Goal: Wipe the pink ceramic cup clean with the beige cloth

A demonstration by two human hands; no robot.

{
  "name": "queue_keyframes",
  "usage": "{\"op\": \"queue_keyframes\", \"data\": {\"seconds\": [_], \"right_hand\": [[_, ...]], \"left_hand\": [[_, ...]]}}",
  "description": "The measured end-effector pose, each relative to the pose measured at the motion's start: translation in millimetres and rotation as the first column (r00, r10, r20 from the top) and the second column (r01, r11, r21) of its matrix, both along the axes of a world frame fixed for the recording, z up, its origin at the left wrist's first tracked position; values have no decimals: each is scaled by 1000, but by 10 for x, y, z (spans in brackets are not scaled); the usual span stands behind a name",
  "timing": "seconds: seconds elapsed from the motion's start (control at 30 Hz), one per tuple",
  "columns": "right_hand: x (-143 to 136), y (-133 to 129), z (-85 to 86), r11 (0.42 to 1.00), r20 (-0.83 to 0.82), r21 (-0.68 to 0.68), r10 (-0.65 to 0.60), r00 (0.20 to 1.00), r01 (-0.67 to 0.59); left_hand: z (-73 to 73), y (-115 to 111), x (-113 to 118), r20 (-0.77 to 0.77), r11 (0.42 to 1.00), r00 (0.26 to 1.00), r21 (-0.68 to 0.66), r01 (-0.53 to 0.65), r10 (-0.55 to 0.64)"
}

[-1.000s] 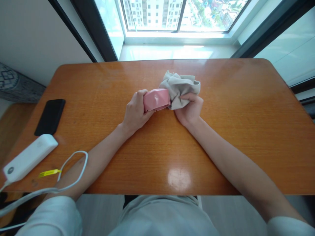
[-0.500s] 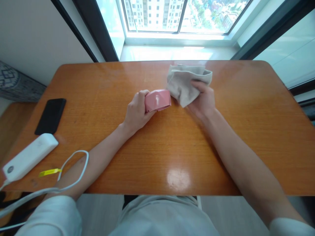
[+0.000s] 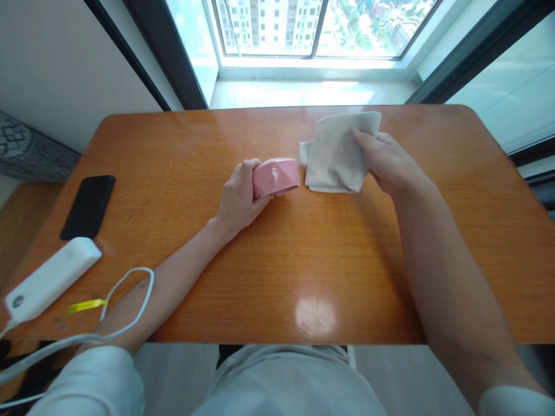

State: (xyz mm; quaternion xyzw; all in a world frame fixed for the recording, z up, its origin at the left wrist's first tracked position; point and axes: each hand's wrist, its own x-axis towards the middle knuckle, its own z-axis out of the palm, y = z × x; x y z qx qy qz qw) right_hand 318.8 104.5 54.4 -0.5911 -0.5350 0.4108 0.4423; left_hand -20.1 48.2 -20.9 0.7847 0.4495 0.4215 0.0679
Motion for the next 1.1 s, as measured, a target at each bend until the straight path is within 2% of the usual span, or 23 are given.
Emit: {"op": "queue_keyframes", "data": {"seconds": [0.07, 0.1, 0.17, 0.27, 0.37, 0.43, 0.47, 0.5, 0.53, 0.57, 0.63, 0.7, 0.77, 0.87, 0.97, 1.1], "right_hand": [[-43, -7, 41, 991, -209, -107, 62, 976, -86], [-73, 3, 51, 990, -295, -111, 46, 954, -83], [-139, 40, 49, 999, -361, -28, -31, 932, 22], [-264, 48, 15, 981, -321, 112, -114, 940, 157], [-484, -120, 22, 941, -134, 309, -102, 986, 139], [-693, -319, 51, 873, 60, 488, -59, 996, 22], [-802, -424, 67, 820, 176, 562, 14, 984, -112], [-905, -521, 79, 746, 341, 584, 132, 931, -320], [-994, -604, 88, 679, 482, 557, 204, 852, -478], [-1065, -669, 93, 632, 580, 519, 233, 780, -575], [-1140, -741, 97, 593, 683, 459, 241, 690, -661], [-1145, -751, 95, 600, 689, 455, 232, 687, -659], [-1125, -727, 83, 614, 647, 469, 251, 720, -635], [-1124, -677, 28, 670, 536, 507, 247, 807, -542], [-1171, -659, -57, 729, 451, 542, 167, 877, -418], [-1237, -697, -146, 734, 363, 597, 113, 925, -323]], "left_hand": [[-3, 3, -2, -9, 1000, 1000, 10, 1, -1], [-2, 3, -3, -15, 1000, 1000, 12, 0, 0], [1, 3, -2, -25, 1000, 1000, 10, -5, 5], [6, -1, 2, -23, 1000, 1000, 16, -7, 7], [3, -3, 6, -16, 1000, 1000, 20, 3, -2], [-9, 0, 5, -7, 1000, 1000, 13, 4, -4], [-19, 4, 2, -2, 1000, 1000, 12, 3, -3], [-31, 9, -4, 0, 1000, 1000, 13, 0, 0], [-44, 16, -11, 2, 1000, 1000, 17, -5, 4], [-57, 23, -20, 4, 1000, 1000, 20, -7, 7], [-76, 35, -34, 0, 1000, 1000, 18, 1, -1], [-80, 38, -34, -3, 1000, 1000, 11, 5, -5], [-67, 26, -11, -11, 1000, 1000, 27, 9, -8], [-23, -16, 56, -38, 994, 998, 90, 59, -56], [26, -64, 119, -57, 988, 993, 110, 110, -105], [62, -85, 152, -64, 987, 992, 119, 112, -105]]}}
